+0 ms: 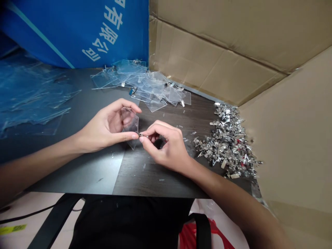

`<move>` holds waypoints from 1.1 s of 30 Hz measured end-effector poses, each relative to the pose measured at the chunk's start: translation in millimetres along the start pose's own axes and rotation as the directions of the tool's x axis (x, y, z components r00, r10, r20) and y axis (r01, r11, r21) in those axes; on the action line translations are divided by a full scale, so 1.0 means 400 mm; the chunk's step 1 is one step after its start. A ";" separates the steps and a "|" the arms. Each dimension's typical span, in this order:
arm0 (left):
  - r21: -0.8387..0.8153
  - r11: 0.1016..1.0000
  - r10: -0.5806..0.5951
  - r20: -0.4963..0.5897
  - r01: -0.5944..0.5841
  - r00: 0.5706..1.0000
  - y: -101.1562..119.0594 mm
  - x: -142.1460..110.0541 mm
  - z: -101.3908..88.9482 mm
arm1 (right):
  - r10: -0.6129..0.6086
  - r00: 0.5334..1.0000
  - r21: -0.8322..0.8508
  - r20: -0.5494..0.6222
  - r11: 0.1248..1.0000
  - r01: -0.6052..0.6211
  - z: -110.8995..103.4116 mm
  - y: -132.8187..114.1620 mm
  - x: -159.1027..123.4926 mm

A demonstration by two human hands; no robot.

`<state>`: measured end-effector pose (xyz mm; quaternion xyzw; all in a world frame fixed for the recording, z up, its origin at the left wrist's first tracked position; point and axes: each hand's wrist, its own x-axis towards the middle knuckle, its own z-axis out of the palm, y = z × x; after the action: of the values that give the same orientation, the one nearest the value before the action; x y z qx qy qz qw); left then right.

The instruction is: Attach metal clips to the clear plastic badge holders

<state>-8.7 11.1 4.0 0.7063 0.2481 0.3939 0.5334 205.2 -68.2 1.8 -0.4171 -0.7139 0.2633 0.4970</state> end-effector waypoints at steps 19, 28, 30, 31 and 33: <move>0.326 0.939 -0.217 0.308 0.111 0.926 0.064 0.052 -0.150 | 0.161 0.963 -0.190 0.214 0.974 -0.121 -0.040 -0.020 0.034; -0.034 0.975 -0.211 -0.431 0.218 0.877 0.040 0.117 -0.254 | 0.272 0.962 -0.520 0.029 0.826 -0.218 -0.179 -0.010 0.095; -0.041 0.989 -0.141 -0.564 0.143 0.814 0.032 0.130 -0.289 | 0.311 0.951 -0.551 0.007 0.795 -0.256 -0.197 -0.010 0.101; 0.051 0.978 -0.137 -0.569 0.201 0.811 0.031 0.132 -0.310 | 0.342 0.940 -0.577 0.007 0.769 -0.275 -0.207 -0.010 0.102; 0.325 0.865 -0.164 -0.538 0.383 0.827 0.038 0.127 -0.356 | 0.418 0.908 -0.667 0.021 0.682 -0.298 -0.230 -0.006 0.102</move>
<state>-98.0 125.1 50.5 0.6353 0.5553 0.4155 0.3398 283.5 -37.8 57.3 -0.6707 -0.7042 0.1260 0.1961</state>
